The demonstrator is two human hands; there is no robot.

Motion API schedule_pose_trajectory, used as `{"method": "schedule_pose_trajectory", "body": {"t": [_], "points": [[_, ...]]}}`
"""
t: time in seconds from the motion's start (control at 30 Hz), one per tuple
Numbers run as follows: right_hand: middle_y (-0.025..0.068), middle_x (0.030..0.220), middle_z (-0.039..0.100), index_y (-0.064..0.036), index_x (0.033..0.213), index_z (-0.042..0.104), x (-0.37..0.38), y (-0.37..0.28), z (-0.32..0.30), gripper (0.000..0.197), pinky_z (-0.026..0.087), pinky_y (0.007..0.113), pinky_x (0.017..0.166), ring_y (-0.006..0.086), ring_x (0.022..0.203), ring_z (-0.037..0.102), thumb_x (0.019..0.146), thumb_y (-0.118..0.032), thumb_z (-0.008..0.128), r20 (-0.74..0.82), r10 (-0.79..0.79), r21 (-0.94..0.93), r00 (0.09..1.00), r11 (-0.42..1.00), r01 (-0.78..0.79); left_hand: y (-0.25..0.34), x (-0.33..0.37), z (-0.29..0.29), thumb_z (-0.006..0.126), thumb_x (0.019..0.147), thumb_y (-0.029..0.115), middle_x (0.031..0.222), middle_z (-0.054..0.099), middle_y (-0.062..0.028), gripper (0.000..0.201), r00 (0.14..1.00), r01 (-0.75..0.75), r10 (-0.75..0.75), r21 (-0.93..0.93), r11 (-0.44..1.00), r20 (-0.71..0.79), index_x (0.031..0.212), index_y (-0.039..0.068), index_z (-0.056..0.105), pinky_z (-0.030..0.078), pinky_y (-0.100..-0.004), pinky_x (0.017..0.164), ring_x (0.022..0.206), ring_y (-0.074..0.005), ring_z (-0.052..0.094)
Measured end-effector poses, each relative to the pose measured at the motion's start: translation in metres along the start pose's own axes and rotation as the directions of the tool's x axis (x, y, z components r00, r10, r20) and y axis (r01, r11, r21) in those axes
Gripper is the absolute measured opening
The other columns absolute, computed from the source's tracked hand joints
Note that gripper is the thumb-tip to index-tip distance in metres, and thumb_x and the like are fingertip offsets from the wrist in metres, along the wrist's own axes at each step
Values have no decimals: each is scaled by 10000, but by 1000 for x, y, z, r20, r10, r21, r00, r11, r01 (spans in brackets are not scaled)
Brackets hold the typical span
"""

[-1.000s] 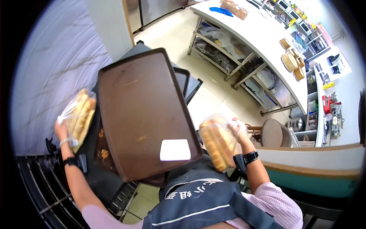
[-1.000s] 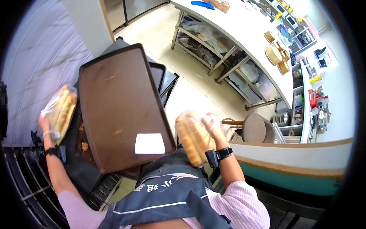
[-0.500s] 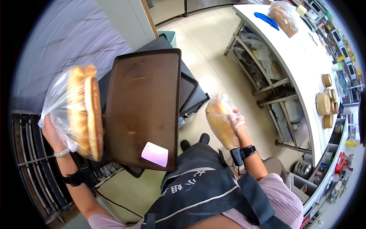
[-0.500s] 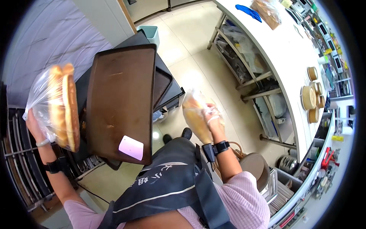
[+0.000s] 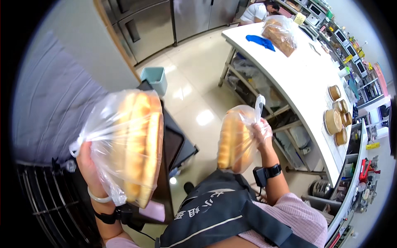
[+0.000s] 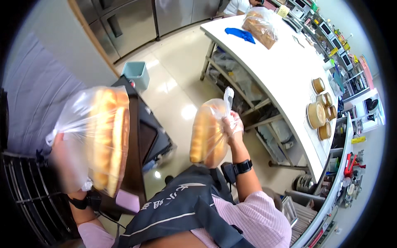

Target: The person picks up baked bread from a metal tray and puts them into plastic bags by hand, using a small scraper to clean the tray between batches.

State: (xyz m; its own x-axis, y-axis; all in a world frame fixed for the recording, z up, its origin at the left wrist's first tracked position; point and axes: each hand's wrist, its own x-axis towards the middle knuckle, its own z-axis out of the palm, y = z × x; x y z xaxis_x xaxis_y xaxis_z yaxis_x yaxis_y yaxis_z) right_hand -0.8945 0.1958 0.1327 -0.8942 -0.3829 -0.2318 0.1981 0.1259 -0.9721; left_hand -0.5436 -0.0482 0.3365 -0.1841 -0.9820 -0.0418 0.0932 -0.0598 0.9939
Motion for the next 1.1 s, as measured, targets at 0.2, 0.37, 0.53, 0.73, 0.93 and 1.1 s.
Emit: {"method": "schedule_pose_trajectory", "body": {"t": [0.2,0.37,0.53,0.73,0.93,1.1], "points": [[17,824,534,-53,987,514,116,-26,-3,249,421,237,560,96,692,505,753,-123,565,189,95,151,977,981,-124,-43,54,147,467,847,145,978,603,-137,295,957,288,-254,-326,900,142,1037,-71,533,487,-327,779,860,-220,601],[31,845,534,-48,1117,449,206,-62,7,390,435,247,566,113,716,519,754,-138,562,358,194,-15,913,979,-202,-81,102,230,513,827,105,985,602,-143,279,949,313,-313,-263,913,42,1049,-63,531,499,-328,755,838,-222,606],[51,854,539,-21,1122,442,308,-92,51,406,436,241,583,112,702,520,751,-141,553,456,71,42,887,994,-102,-105,161,309,530,831,124,958,606,-123,258,970,238,-244,-157,958,-21,1017,-54,543,488,-299,728,831,-200,604],[46,864,544,-25,1120,455,423,-131,159,421,440,235,594,118,703,519,719,-114,547,547,111,-23,830,993,-117,-159,282,330,542,824,119,941,605,-120,262,954,237,-291,-423,875,-67,1018,-57,529,485,-286,727,812,-192,607],[53,872,539,-14,1156,421,524,-164,313,463,450,244,600,124,725,523,724,-106,559,640,73,-16,765,997,-82,-166,410,371,543,811,67,913,594,-60,191,956,196,-248,-287,938,-156,985,-13,548,447,-242,736,813,-135,568],[97,1081,462,9,1250,330,570,-214,470,583,461,274,738,153,889,505,738,-124,576,872,-57,77,487,997,-22,-136,531,400,626,769,122,802,542,-18,224,981,190,-188,41,981,-39,938,-1,547,415,-219,650,687,-96,496]]}}
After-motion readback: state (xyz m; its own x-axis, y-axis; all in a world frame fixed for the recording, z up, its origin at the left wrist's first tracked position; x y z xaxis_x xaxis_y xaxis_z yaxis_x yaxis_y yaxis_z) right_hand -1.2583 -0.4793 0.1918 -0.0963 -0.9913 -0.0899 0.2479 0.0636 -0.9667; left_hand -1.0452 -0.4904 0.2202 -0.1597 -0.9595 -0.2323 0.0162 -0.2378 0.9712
